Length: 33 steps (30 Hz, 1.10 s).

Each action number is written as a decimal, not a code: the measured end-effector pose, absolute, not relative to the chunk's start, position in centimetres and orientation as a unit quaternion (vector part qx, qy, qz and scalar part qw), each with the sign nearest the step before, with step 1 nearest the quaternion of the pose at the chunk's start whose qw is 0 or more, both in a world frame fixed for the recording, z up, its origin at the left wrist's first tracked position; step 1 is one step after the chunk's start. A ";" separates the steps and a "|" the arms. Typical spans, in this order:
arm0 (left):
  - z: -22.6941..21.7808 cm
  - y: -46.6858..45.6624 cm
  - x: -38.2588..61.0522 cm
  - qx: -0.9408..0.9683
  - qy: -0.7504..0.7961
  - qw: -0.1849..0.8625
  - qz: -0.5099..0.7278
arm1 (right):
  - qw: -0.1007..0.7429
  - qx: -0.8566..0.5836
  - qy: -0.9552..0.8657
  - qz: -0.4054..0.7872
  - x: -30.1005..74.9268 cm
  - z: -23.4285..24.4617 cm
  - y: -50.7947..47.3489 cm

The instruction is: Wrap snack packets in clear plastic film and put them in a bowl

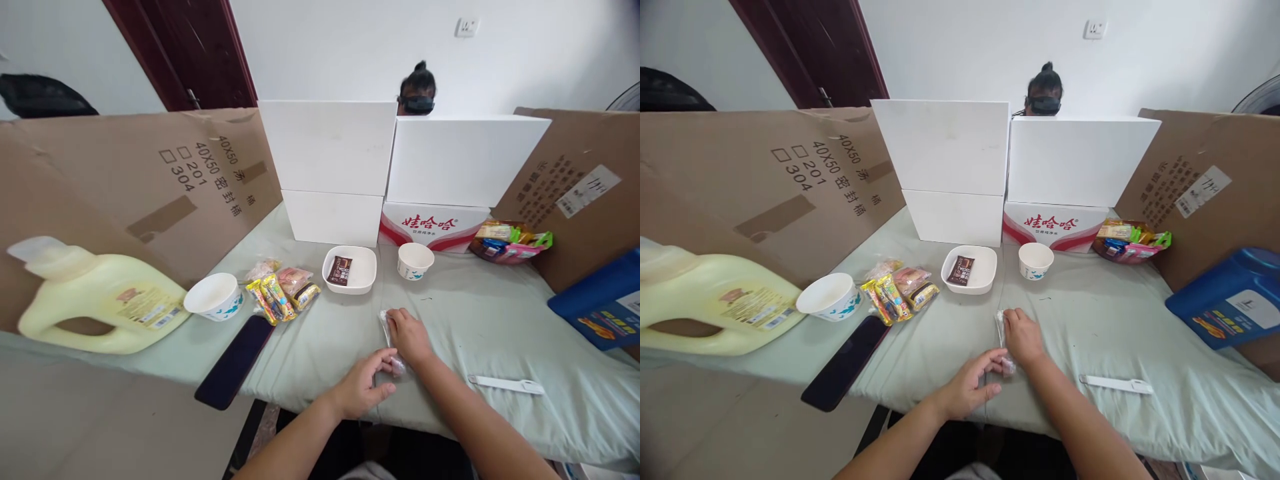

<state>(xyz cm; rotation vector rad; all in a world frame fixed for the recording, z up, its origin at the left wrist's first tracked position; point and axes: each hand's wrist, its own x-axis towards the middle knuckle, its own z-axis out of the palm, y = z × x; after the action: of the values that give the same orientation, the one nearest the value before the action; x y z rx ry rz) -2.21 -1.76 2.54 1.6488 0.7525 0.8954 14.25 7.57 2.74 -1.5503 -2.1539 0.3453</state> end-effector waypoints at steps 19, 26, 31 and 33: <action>6.3 2.4 -0.6 0.810 0.454 0.147 0.341 | 0.177 -0.599 -0.781 -0.023 14.0 2.1 7.6; 3.2 6.5 -0.5 0.872 0.411 0.109 0.242 | 0.154 -0.619 -0.768 -0.049 15.0 2.5 7.4; 2.9 6.2 -0.9 0.878 0.397 0.118 0.240 | 0.156 -0.648 -0.742 -0.080 18.1 4.3 7.6; 2.8 6.2 -0.9 0.876 0.395 0.127 0.246 | 0.164 -0.604 -0.776 -0.079 18.8 4.7 6.5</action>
<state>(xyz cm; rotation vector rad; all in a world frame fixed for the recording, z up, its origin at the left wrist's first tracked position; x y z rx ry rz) -0.95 6.25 2.82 2.5490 1.1499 0.7160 18.75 6.46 4.66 -1.7206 -2.2131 -0.2265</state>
